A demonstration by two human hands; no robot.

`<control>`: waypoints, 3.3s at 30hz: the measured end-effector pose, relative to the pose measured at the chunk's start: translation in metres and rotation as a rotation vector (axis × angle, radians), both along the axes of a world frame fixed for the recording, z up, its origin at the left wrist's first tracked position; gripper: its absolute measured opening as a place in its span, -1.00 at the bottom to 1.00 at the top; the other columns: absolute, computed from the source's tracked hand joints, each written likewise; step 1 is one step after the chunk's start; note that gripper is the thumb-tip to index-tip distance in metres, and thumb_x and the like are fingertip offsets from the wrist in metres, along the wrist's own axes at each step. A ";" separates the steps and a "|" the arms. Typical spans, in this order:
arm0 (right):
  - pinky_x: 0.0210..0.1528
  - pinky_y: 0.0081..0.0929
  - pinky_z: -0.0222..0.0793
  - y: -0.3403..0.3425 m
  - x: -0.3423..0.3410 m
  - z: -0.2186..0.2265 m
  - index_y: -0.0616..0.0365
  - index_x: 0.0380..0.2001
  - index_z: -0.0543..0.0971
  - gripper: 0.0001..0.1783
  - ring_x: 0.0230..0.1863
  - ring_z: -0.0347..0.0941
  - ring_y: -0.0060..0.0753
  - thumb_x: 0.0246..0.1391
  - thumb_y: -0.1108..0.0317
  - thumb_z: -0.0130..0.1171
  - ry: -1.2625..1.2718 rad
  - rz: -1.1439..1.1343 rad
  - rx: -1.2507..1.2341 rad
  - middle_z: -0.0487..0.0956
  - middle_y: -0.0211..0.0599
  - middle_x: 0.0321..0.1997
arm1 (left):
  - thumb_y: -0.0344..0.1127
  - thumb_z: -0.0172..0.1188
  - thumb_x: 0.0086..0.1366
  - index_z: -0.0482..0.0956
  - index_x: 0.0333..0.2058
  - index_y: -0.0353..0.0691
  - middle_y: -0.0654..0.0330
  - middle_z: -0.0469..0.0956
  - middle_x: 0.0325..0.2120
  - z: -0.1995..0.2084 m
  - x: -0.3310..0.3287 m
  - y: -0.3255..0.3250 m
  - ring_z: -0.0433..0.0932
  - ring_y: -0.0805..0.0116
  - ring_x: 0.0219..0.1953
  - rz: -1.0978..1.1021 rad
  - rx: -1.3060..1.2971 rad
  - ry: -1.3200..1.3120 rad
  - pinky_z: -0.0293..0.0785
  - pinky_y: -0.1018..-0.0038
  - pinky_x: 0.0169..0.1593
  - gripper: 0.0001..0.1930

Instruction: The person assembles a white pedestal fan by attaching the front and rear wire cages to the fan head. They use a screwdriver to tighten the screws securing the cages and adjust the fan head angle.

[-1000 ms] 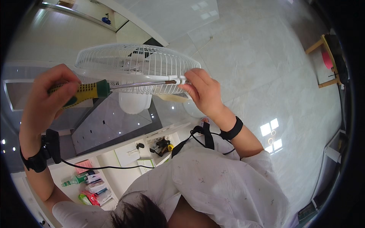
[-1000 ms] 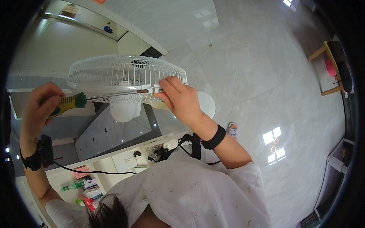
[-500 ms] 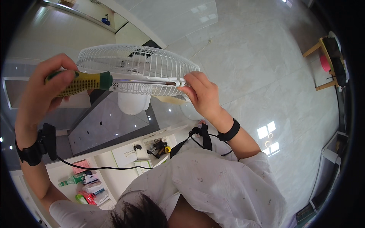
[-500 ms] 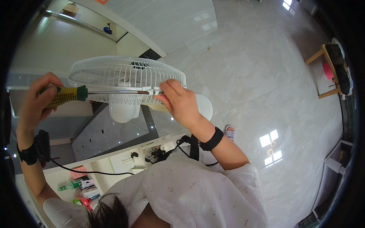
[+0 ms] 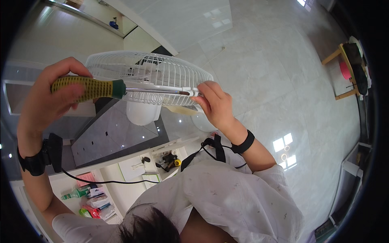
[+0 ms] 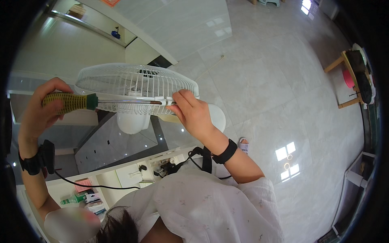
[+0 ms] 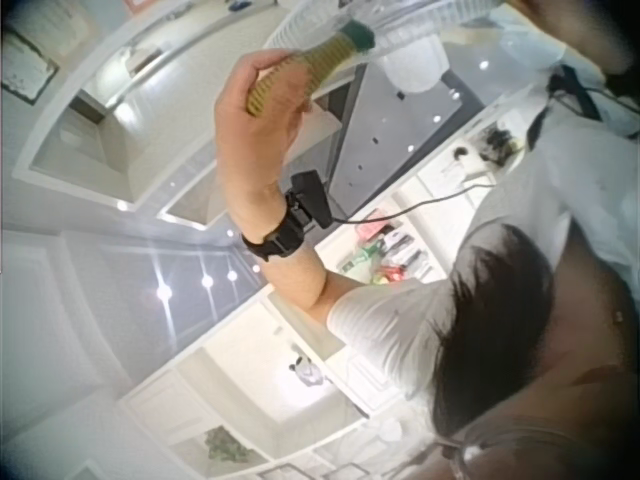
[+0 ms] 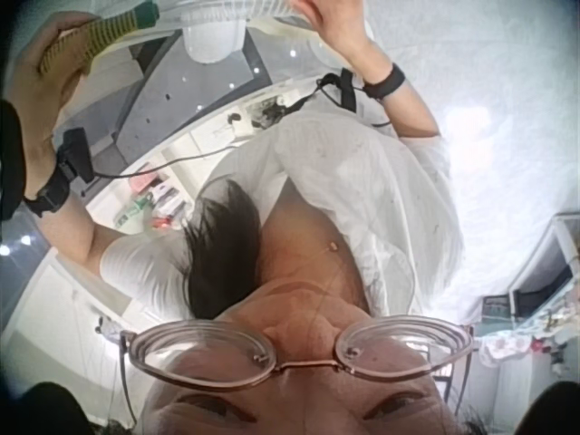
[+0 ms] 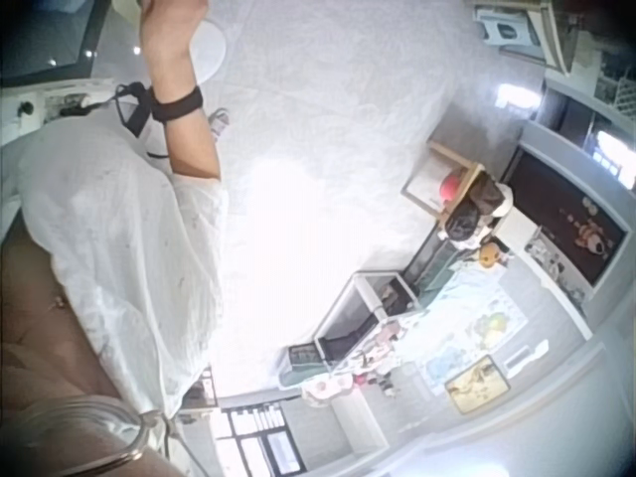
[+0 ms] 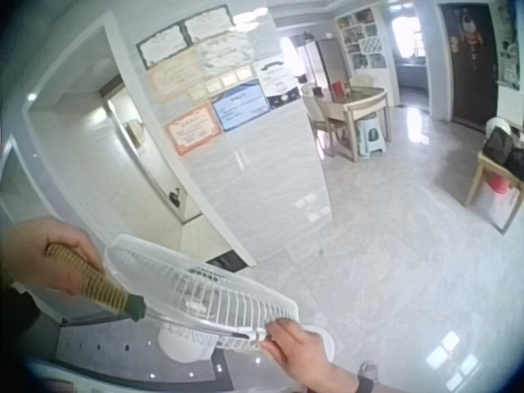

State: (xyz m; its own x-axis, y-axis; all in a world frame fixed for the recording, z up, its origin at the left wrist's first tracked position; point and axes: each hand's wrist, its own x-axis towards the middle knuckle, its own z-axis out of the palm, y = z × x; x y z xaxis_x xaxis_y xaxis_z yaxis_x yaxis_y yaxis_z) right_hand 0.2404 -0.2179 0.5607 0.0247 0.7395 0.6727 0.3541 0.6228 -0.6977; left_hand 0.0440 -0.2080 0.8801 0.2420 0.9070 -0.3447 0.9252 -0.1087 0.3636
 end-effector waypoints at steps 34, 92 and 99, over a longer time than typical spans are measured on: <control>-0.55 -0.50 0.36 0.000 -0.001 0.005 0.21 -0.32 0.48 -0.70 -0.53 0.41 -0.29 -0.12 0.32 0.28 0.032 0.046 -0.024 0.45 -0.24 -0.34 | -0.09 0.07 0.24 0.39 -0.20 -0.21 0.09 0.52 -0.63 -0.010 -0.009 -0.013 0.25 0.63 -0.88 0.333 0.038 -0.318 0.05 0.74 -0.85 -0.68; -0.55 -0.43 0.40 -0.002 -0.004 -0.003 0.22 -0.29 0.45 -0.71 -0.50 0.44 -0.22 -0.09 0.35 0.25 -0.006 -0.005 0.032 0.43 -0.22 -0.29 | -0.33 0.26 0.07 0.45 -0.29 -0.18 0.19 0.48 -0.49 -0.009 0.025 -0.009 0.47 0.47 -0.49 -0.031 0.121 0.108 0.39 0.51 -0.53 -0.77; -0.54 -0.45 0.40 0.000 0.004 -0.003 0.22 -0.30 0.46 -0.71 -0.49 0.44 -0.23 -0.09 0.35 0.26 0.019 -0.023 0.025 0.44 -0.20 -0.30 | -0.31 0.30 0.00 0.47 -0.33 -0.20 0.10 0.51 -0.45 -0.021 0.031 -0.028 0.44 0.39 -0.60 -0.757 0.667 0.164 0.33 0.58 -0.59 -0.74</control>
